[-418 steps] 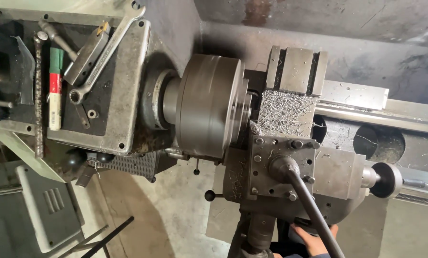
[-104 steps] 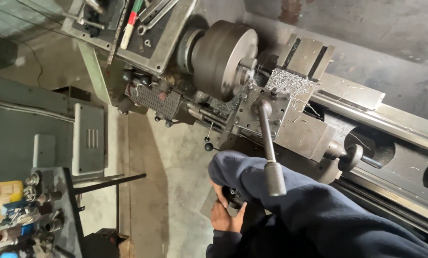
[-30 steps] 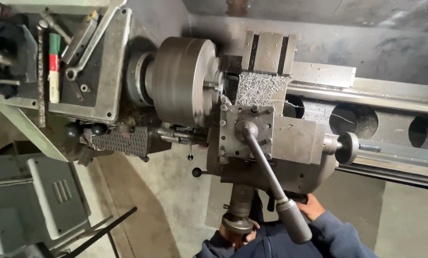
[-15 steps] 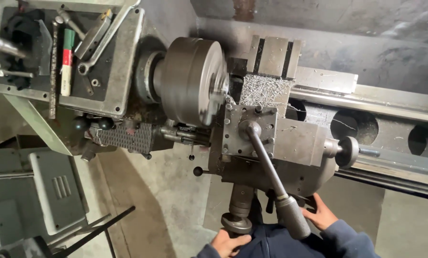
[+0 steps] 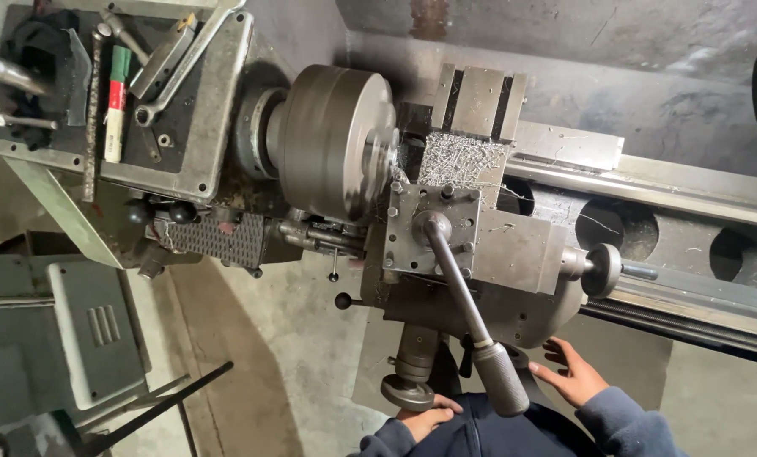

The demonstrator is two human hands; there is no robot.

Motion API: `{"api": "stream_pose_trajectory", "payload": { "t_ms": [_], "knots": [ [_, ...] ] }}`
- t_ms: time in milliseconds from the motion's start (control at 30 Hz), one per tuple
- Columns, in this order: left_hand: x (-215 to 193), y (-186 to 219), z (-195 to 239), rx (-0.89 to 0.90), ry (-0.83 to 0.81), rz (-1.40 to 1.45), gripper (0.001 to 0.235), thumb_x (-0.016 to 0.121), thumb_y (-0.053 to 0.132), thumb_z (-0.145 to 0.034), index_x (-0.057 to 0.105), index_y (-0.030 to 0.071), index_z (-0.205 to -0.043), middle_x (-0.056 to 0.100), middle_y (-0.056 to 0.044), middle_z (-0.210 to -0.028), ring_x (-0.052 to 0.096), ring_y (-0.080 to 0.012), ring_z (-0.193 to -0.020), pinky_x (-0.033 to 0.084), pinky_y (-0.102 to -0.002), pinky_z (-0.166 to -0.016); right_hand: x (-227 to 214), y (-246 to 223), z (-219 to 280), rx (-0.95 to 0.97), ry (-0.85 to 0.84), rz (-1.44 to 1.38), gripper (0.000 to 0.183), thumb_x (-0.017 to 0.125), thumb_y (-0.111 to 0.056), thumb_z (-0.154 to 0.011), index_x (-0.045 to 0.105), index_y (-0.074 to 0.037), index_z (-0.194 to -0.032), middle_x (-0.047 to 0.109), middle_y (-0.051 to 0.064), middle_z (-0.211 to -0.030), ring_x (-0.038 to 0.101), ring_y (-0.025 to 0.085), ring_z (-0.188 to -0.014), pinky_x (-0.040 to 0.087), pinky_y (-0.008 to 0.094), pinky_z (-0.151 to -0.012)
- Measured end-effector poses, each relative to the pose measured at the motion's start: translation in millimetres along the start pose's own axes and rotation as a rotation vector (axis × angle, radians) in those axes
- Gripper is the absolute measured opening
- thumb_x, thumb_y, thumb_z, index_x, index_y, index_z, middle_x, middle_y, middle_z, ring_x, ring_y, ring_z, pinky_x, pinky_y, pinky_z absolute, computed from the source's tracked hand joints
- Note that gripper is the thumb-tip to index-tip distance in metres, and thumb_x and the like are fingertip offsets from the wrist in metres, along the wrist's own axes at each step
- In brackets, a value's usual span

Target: Operating a metal lathe to machine a metal part.

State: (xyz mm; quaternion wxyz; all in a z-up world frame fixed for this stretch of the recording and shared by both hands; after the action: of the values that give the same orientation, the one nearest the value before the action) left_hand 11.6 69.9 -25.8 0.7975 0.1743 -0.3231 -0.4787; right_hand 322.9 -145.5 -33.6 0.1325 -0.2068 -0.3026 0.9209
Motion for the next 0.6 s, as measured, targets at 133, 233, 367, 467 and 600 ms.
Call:
{"api": "stream_pose_trajectory", "payload": {
  "t_ms": [133,233,367,467,600],
  "knots": [
    [-2,-21,-15,-0.081,0.12,0.023,0.018,0.066,0.019,-0.098,0.077,0.014,-0.111,0.061,0.004,-0.079,0.05,-0.006,-0.064,0.044,-0.024,-0.06,-3,-5,2,0.021,-0.019,0.023,0.096,0.08,-0.046,-0.077,0.037,-0.004,-0.151,0.057,0.019,-0.145,0.054,0.03,-0.139,0.047,0.044,-0.111],
    [-4,-16,-12,-0.164,0.21,0.078,0.016,0.065,0.021,-0.099,0.073,0.016,-0.111,0.051,0.004,-0.066,0.041,-0.0075,-0.053,0.035,-0.026,-0.048,-1,-4,0,0.024,-0.015,0.028,0.096,0.08,-0.046,-0.077,0.037,-0.004,-0.151,0.058,0.019,-0.145,0.055,0.03,-0.138,0.047,0.044,-0.111],
    [-3,3,-4,-0.255,0.299,0.136,0.014,0.065,0.023,-0.099,0.069,0.018,-0.111,0.045,0.004,-0.058,0.035,-0.0092,-0.045,0.029,-0.028,-0.041,1,-3,-3,0.013,-0.012,0.011,0.095,0.08,-0.045,-0.078,0.037,-0.003,-0.152,0.059,0.019,-0.143,0.056,0.03,-0.137,0.048,0.043,-0.111],
    [-2,6,-3,-0.242,0.256,0.195,0.015,0.065,0.023,-0.098,0.069,0.017,-0.111,0.043,0.003,-0.056,0.034,-0.0101,-0.043,0.029,-0.029,-0.04,7,-1,-8,-0.024,-0.049,-0.062,0.092,0.081,-0.041,-0.079,0.039,-0.003,-0.151,0.061,0.018,-0.142,0.057,0.027,-0.135,0.047,0.042,-0.111],
    [-8,-6,-8,-0.228,0.224,0.247,0.015,0.066,0.023,-0.098,0.069,0.016,-0.111,0.042,0.002,-0.054,0.033,-0.011,-0.041,0.028,-0.029,-0.039,33,50,-45,-0.138,-0.125,-0.199,0.09,0.082,-0.037,-0.08,0.039,-0.002,-0.151,0.061,0.016,-0.144,0.056,0.025,-0.134,0.043,0.041,-0.112]
  ]
}}
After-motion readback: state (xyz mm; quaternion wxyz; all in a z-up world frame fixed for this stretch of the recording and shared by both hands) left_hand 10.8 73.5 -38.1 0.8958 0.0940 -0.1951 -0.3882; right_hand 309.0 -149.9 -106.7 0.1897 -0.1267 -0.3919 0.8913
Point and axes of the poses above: each hand's wrist, its own z-axis away from the middle knuckle, its own x-axis out of the palm, y = z × x, the point moved 1 cm from there along -z, towards the middle knuckle
